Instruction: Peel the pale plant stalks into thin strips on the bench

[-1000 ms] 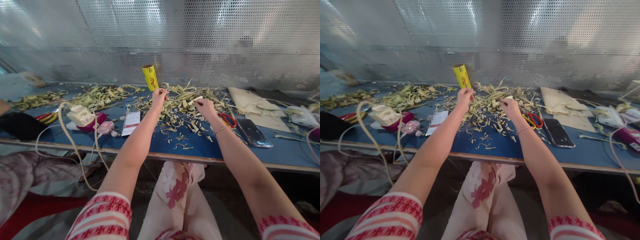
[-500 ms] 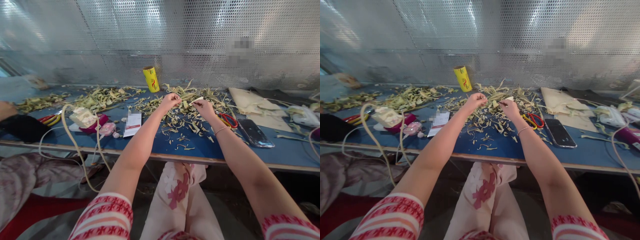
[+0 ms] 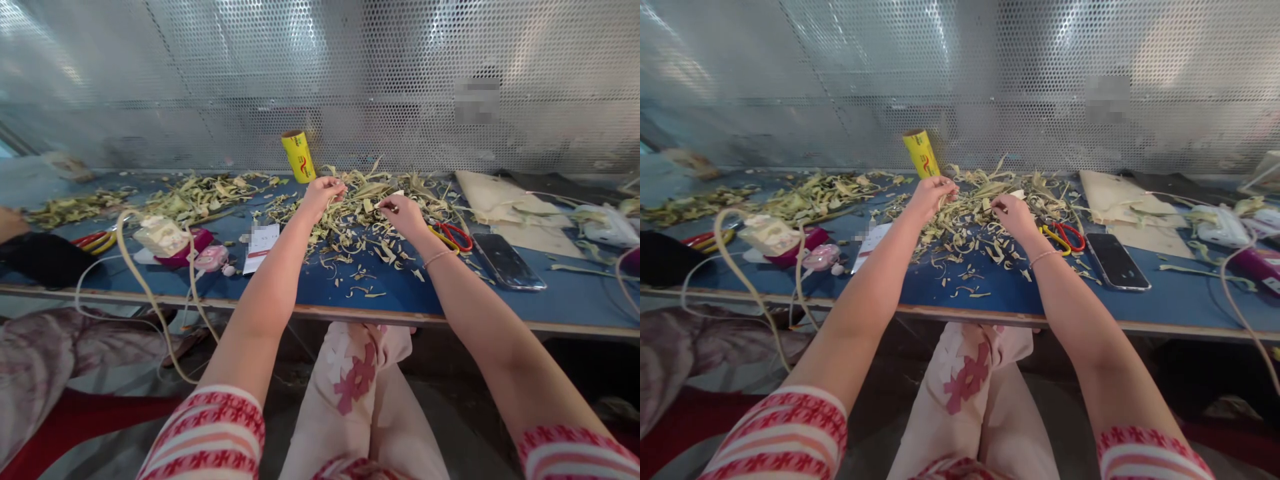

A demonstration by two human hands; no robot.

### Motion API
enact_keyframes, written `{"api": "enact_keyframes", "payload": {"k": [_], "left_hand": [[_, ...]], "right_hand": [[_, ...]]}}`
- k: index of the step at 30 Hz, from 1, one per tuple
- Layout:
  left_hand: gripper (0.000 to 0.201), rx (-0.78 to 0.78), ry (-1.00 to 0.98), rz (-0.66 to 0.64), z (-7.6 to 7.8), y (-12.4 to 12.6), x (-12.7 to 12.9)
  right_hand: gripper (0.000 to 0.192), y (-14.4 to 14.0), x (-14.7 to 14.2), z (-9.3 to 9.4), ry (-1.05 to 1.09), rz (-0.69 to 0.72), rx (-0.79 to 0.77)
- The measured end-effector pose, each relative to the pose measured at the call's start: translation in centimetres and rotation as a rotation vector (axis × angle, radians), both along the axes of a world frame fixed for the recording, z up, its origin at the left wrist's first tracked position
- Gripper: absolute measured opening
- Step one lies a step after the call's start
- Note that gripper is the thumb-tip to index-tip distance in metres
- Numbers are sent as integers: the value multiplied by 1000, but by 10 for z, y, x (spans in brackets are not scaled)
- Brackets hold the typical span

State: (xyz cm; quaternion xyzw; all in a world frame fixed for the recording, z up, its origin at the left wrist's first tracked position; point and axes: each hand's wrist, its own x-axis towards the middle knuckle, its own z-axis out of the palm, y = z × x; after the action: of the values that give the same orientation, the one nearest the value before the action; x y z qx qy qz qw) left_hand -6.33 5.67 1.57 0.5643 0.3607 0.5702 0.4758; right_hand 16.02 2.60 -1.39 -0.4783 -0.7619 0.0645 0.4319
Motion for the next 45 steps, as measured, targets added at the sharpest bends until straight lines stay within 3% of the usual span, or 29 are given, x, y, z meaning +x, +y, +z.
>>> {"api": "enact_keyframes", "payload": {"k": [4, 8, 18, 25, 33, 41, 45], "left_hand": [[15, 8, 95, 133, -7, 9, -7], [15, -48, 25, 188, -9, 15, -12], [19, -69, -92, 120, 1, 2, -8], [19, -33, -14, 75, 1, -3, 1], [19, 62, 80, -109, -2, -4, 7], [28, 79, 305, -257, -11, -9, 12], [28, 107, 381, -265, -9, -18, 21]], "right_hand": [[14, 2, 2, -1, -12, -15, 26], [16, 4, 3, -2, 8, -37, 3], [14, 0, 3, 0, 45, -20, -42], [13, -3, -3, 3, -7, 49, 96], [19, -21, -8, 16, -94, 127, 226], [15, -26, -14, 18, -109, 166, 239], [13, -24, -13, 20, -73, 135, 271]]}}
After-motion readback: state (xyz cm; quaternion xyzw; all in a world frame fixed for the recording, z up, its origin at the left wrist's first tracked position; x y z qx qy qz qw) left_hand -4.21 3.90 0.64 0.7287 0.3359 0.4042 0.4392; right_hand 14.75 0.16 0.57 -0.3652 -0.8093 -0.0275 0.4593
